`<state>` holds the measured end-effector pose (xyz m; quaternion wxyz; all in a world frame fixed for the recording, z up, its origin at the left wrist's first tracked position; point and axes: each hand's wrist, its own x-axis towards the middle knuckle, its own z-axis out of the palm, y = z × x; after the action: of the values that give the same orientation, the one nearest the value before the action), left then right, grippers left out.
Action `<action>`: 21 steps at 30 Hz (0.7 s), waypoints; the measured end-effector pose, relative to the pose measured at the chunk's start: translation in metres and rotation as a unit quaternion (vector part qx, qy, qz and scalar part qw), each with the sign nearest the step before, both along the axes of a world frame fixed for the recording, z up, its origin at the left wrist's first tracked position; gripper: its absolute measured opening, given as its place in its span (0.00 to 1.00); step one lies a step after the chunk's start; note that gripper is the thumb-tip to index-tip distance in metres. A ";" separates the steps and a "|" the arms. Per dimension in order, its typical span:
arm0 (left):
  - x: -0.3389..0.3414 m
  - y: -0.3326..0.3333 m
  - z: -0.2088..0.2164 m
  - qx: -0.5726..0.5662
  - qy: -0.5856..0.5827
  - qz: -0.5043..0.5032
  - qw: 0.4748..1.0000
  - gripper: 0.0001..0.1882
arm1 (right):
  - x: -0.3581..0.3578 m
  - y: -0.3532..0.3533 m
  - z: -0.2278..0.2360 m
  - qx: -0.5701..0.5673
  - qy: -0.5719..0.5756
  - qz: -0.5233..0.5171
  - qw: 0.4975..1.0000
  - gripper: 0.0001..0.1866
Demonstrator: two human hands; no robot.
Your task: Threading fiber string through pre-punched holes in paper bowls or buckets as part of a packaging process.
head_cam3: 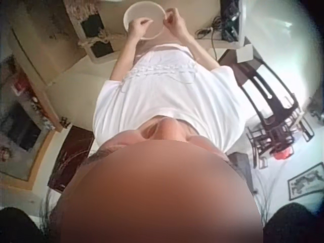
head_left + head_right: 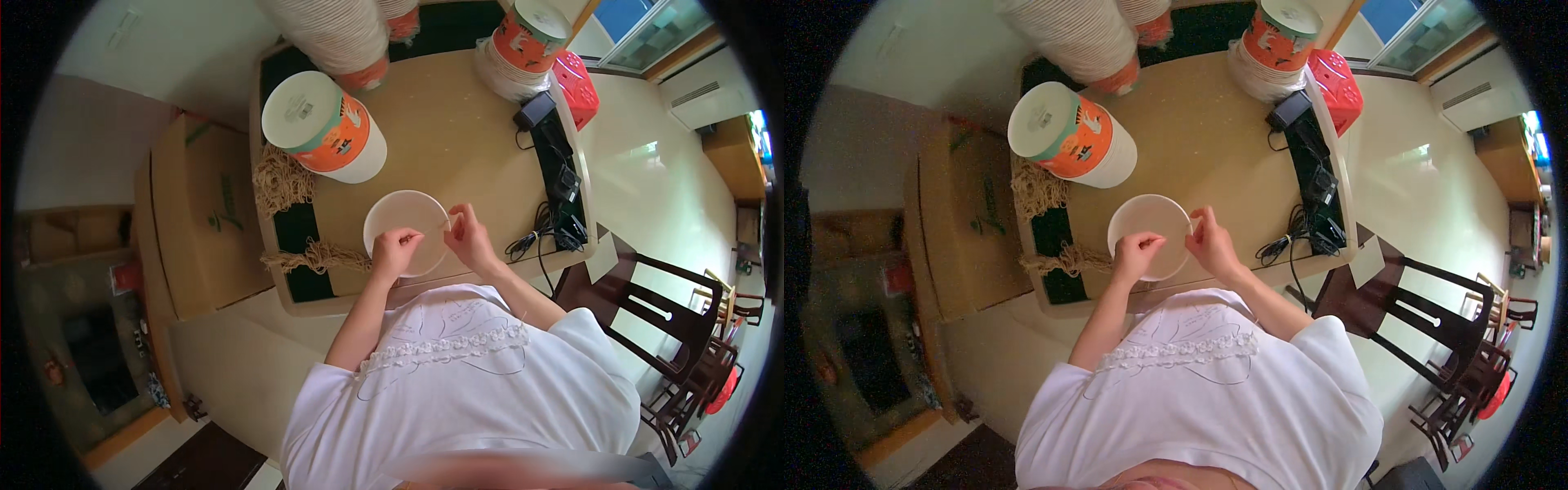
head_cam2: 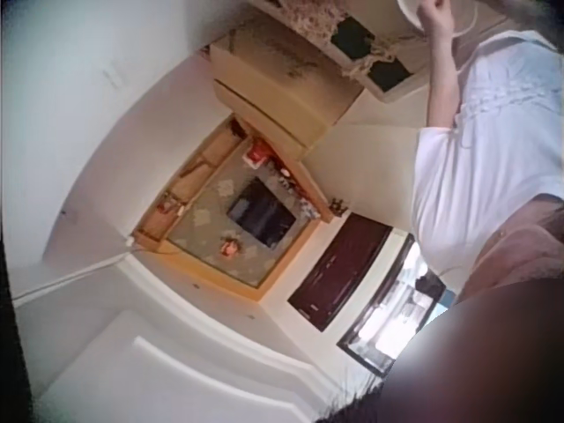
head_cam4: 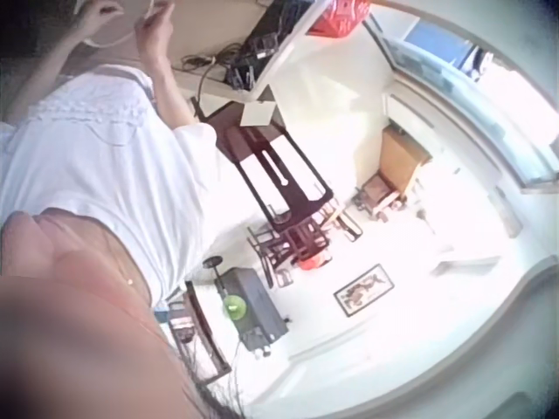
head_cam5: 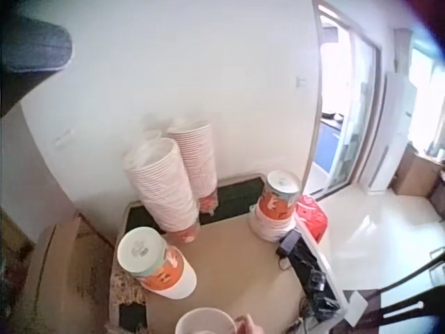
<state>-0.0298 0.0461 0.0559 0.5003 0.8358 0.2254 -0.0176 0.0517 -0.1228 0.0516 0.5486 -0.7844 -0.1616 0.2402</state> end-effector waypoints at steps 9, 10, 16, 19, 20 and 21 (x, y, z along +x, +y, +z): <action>0.006 -0.019 0.024 0.020 -0.085 -0.019 0.996 0.05 | 0.020 0.025 0.011 -0.043 -0.117 -0.009 0.992 0.19; 0.007 -0.020 0.024 0.010 -0.103 0.008 0.995 0.06 | 0.024 0.028 0.009 -0.042 -0.137 -0.008 0.990 0.19; -0.003 -0.011 0.038 -0.014 -0.135 0.033 0.990 0.05 | 0.085 0.035 0.007 -0.075 -0.236 0.023 0.968 0.15; -0.013 -0.012 0.047 -0.025 -0.132 0.024 0.991 0.05 | 0.117 0.042 0.003 -0.075 -0.289 0.041 0.954 0.10; -0.017 -0.014 0.051 -0.029 -0.123 0.013 0.992 0.05 | 0.127 0.045 0.001 -0.082 -0.325 0.060 0.940 0.09; -0.020 -0.016 0.053 -0.029 -0.122 0.012 0.992 0.05 | 0.136 0.047 -0.001 -0.114 -0.307 0.068 0.942 0.08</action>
<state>-0.0502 0.0297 0.1087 0.5486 0.8140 0.1715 0.0840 0.1881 -0.0754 0.0502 0.3618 -0.8645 -0.3464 0.0413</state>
